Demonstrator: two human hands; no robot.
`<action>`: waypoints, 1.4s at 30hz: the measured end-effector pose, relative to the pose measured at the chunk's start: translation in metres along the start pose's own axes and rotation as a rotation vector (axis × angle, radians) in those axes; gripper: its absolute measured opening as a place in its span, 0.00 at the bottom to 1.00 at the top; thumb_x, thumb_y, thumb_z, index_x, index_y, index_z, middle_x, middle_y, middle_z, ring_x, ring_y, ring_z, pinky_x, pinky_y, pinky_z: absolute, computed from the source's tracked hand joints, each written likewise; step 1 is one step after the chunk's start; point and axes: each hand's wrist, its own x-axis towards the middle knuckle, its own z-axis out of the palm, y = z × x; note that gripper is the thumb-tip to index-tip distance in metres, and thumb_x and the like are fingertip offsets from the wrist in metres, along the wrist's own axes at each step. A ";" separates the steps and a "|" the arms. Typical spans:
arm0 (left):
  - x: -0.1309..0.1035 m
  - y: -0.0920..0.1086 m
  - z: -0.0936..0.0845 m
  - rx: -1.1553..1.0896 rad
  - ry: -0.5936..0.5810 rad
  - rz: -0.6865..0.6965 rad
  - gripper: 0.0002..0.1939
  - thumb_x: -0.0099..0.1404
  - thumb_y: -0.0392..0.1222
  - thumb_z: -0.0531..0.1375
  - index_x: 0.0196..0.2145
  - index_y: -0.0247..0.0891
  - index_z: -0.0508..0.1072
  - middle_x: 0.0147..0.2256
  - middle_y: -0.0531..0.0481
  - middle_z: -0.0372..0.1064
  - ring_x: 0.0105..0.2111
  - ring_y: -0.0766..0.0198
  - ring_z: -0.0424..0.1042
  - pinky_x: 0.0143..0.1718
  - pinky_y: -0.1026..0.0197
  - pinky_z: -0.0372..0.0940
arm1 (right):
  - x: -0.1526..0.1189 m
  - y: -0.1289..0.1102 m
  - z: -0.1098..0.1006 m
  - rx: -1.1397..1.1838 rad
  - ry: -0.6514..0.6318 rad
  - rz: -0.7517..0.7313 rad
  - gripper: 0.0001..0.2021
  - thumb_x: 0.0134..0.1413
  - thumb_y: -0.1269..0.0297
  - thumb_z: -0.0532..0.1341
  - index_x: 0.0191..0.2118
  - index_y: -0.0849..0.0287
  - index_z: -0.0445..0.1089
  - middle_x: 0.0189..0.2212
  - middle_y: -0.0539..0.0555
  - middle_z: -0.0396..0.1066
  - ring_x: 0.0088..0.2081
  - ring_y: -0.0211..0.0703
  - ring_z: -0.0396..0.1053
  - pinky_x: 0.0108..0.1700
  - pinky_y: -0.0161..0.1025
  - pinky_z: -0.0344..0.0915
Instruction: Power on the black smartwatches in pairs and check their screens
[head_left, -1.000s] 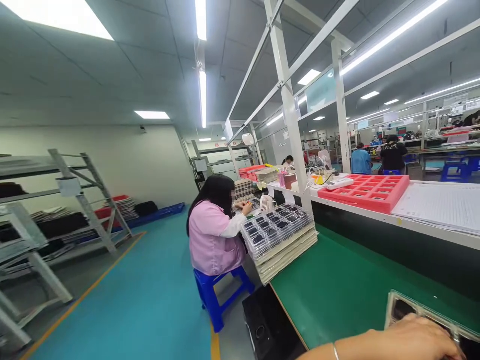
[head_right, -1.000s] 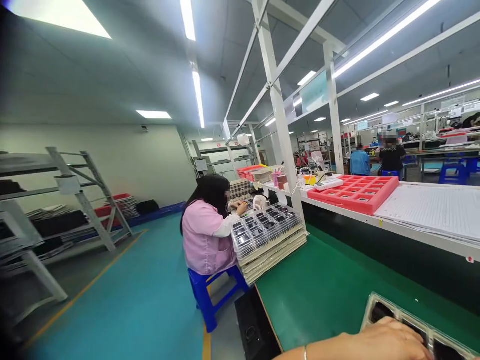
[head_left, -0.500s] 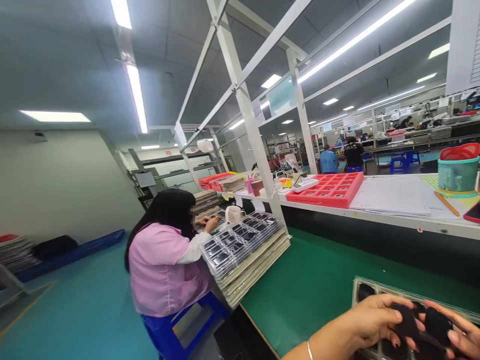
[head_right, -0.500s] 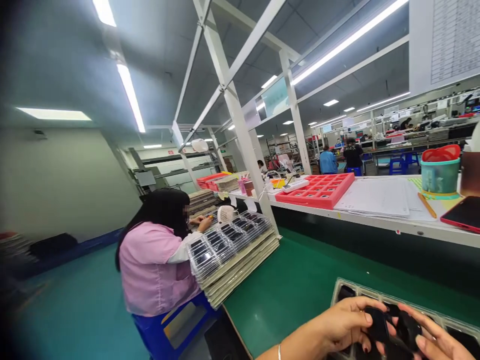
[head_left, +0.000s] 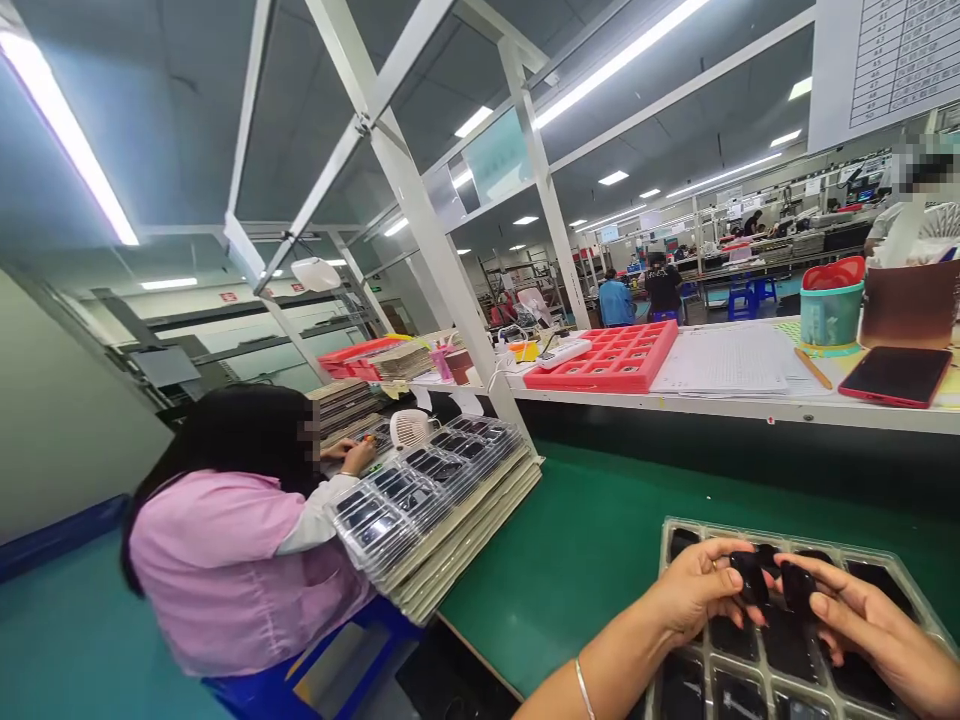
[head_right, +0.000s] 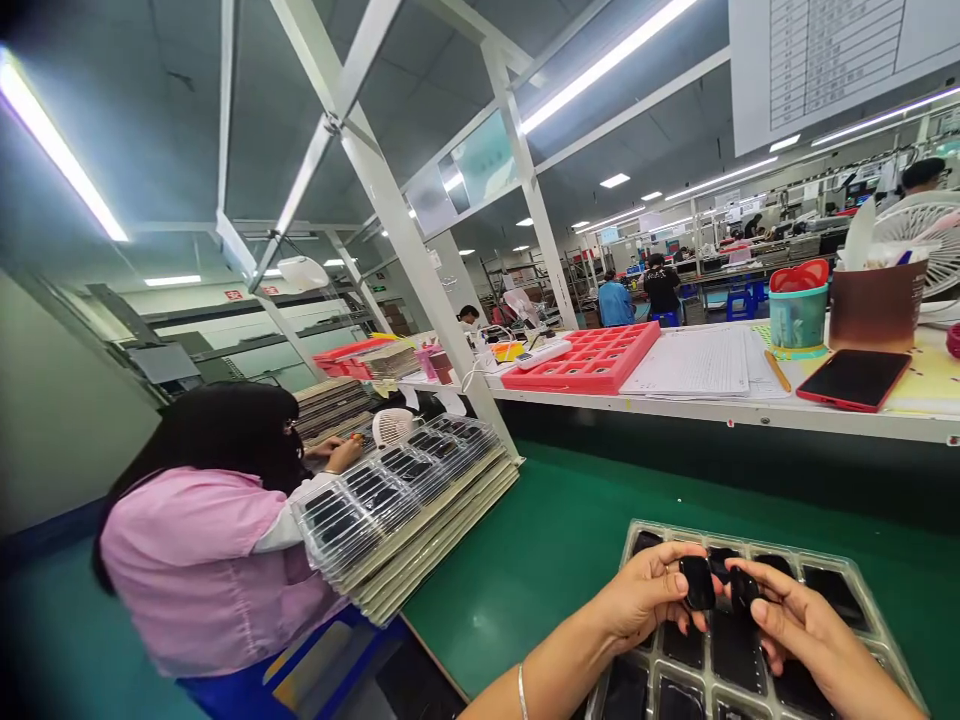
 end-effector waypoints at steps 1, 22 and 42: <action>0.000 0.001 0.002 0.010 0.008 -0.002 0.28 0.50 0.45 0.67 0.47 0.33 0.67 0.38 0.40 0.72 0.25 0.63 0.74 0.22 0.68 0.61 | -0.001 -0.004 0.000 0.063 -0.048 0.027 0.25 0.48 0.51 0.62 0.52 0.53 0.66 0.31 0.56 0.73 0.25 0.44 0.67 0.28 0.41 0.68; -0.005 0.009 0.021 0.412 0.054 0.054 0.22 0.51 0.26 0.56 0.45 0.36 0.66 0.38 0.47 0.71 0.35 0.65 0.70 0.38 0.62 0.64 | -0.009 -0.033 0.016 -0.093 -0.139 -0.091 0.17 0.47 0.73 0.56 0.46 0.55 0.61 0.37 0.51 0.68 0.27 0.35 0.64 0.27 0.33 0.64; -0.003 0.003 0.015 0.403 0.049 0.073 0.14 0.56 0.36 0.59 0.41 0.32 0.68 0.34 0.45 0.71 0.33 0.64 0.69 0.31 0.63 0.65 | -0.011 -0.035 0.015 -0.104 -0.181 -0.074 0.12 0.56 0.58 0.56 0.43 0.58 0.62 0.34 0.52 0.68 0.24 0.34 0.63 0.26 0.35 0.64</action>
